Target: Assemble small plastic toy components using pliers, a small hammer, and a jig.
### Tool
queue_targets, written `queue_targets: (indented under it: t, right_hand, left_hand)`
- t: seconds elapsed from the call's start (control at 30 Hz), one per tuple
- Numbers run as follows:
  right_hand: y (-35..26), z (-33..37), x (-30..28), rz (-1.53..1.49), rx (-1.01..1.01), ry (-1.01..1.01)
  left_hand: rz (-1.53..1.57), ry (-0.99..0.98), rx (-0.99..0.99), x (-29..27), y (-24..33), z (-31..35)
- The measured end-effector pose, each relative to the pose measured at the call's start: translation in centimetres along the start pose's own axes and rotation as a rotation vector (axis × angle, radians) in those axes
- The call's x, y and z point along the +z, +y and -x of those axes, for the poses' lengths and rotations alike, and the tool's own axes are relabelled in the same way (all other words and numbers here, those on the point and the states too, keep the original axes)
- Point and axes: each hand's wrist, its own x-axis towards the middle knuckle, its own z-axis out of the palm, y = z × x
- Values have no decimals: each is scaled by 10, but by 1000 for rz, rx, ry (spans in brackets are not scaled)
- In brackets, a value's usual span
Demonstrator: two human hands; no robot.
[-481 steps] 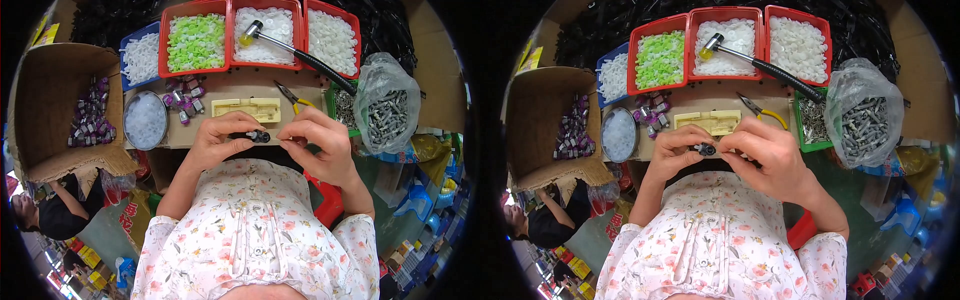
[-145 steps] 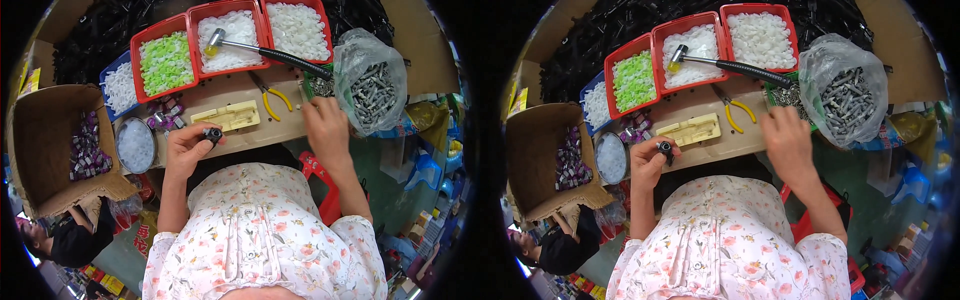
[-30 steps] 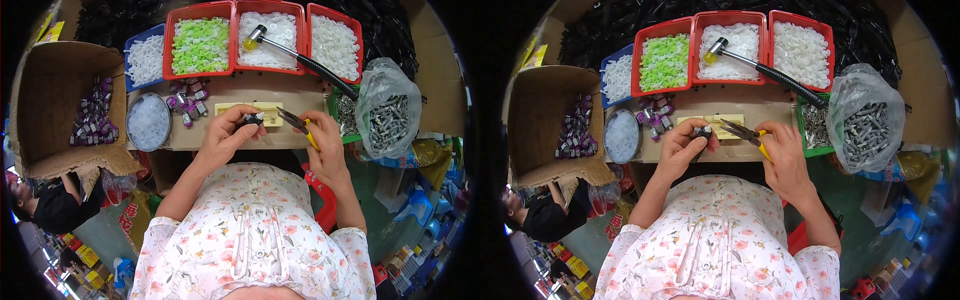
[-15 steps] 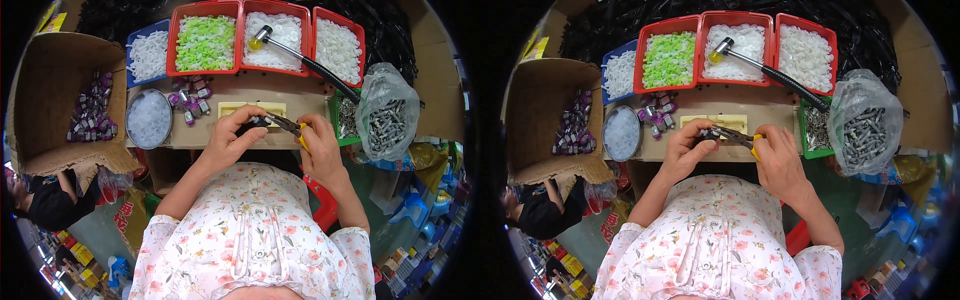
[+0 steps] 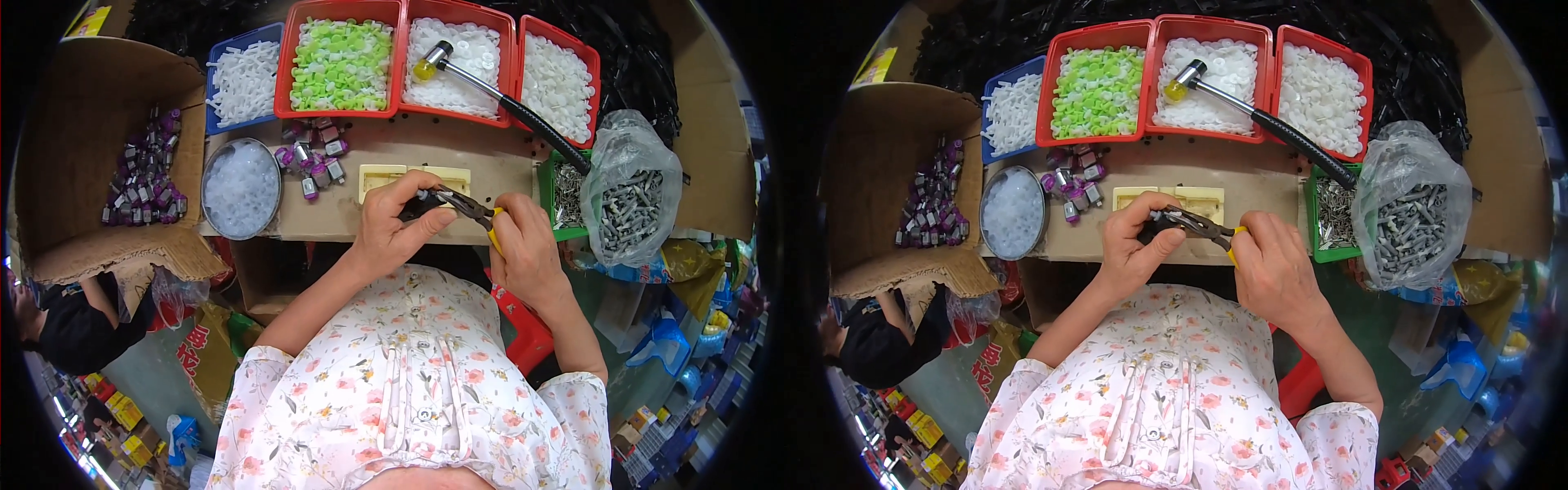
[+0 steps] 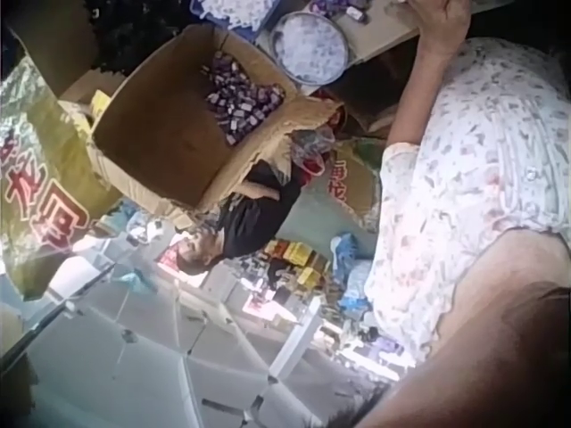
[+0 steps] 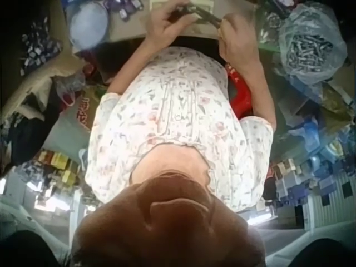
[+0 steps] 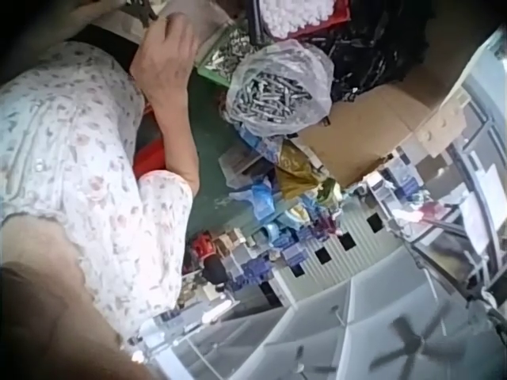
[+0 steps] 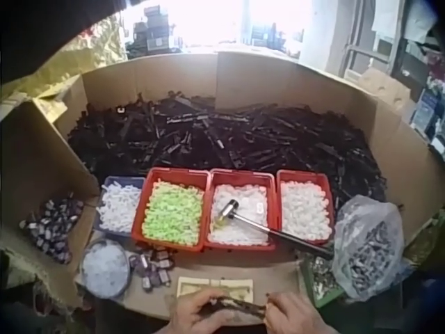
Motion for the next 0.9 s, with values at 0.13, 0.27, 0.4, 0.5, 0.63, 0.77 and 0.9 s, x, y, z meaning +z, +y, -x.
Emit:
queue_targets:
  t: [0.13, 0.27, 0.4, 0.5, 0.63, 0.77, 0.9]
  right_hand:
    - [-1, 0, 0, 26, -86, 37]
    - [-5, 2, -1, -39, -68, 51]
    - [-16, -7, -3, -112, 40, 6]
    - [-18, -8, -3, -64, 75, -149]
    - [-18, -12, -8, -23, 59, -264]
    - [-19, -14, -9, 6, 20, -296]
    - [-19, -11, -13, 14, 44, -341]
  left_hand:
    - [26, 106, 40, 9, 1, 0]
    - [-5, 156, 26, 13, 3, 2]
    - [-52, 187, 81, 15, -3, 2]
    - [-132, 232, 166, 17, -5, 2]
    - [-157, 270, 273, 18, -10, 3]
    - [-189, 302, 338, 18, -15, 7]
    - [-215, 297, 373, 21, -17, 8]
